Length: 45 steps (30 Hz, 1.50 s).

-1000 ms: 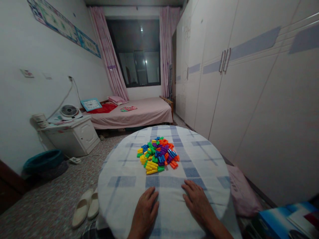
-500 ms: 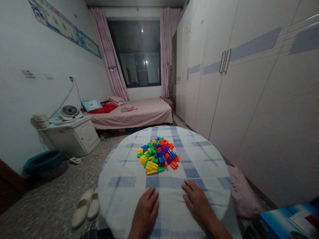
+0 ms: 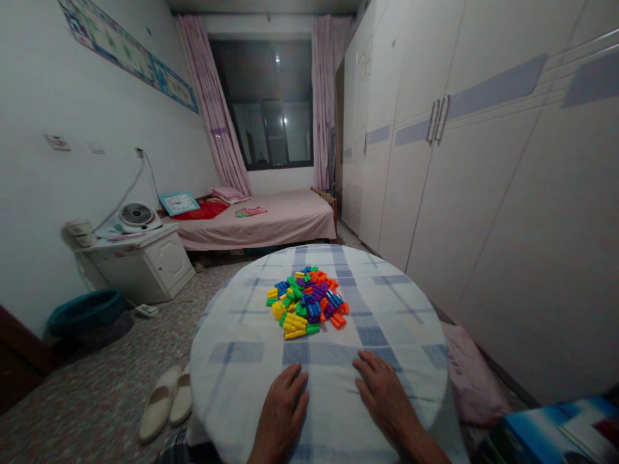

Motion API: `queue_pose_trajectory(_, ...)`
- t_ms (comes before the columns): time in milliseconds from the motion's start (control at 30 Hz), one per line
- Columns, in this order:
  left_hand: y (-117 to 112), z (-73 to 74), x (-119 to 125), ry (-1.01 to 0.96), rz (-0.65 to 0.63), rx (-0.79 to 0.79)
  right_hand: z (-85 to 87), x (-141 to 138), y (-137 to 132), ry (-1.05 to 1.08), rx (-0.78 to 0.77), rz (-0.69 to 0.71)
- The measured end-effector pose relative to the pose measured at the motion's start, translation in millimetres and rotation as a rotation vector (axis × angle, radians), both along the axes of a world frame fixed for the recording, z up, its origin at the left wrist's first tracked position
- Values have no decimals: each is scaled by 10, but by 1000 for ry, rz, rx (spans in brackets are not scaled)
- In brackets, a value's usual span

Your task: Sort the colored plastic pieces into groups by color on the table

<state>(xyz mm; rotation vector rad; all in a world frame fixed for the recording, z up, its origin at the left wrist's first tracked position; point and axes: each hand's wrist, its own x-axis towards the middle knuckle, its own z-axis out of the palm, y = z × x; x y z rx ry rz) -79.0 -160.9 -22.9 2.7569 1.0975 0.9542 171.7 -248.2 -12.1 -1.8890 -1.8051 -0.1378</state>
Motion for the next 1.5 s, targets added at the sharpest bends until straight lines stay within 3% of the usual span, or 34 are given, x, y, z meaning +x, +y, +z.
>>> queue_pose_trajectory(767,10,-5,0,33,3,24,-53,25,6,-4,38,7)
queue_pose_trajectory(1167,10,11,6,3,-4,-29,-8,0,-8,-1,-39,1)
queue_pose_trajectory(1267,13,23,-13,-3,-15,-82,66,27,1,47,-72,13)
queue_pose_trajectory(1400,95,118,-60,-36,-65,-235,289,200,149,198,-216,106)
queue_pose_trajectory(1500,272,243,-77,-94,9,-326,460,372,373,300,-249,54)
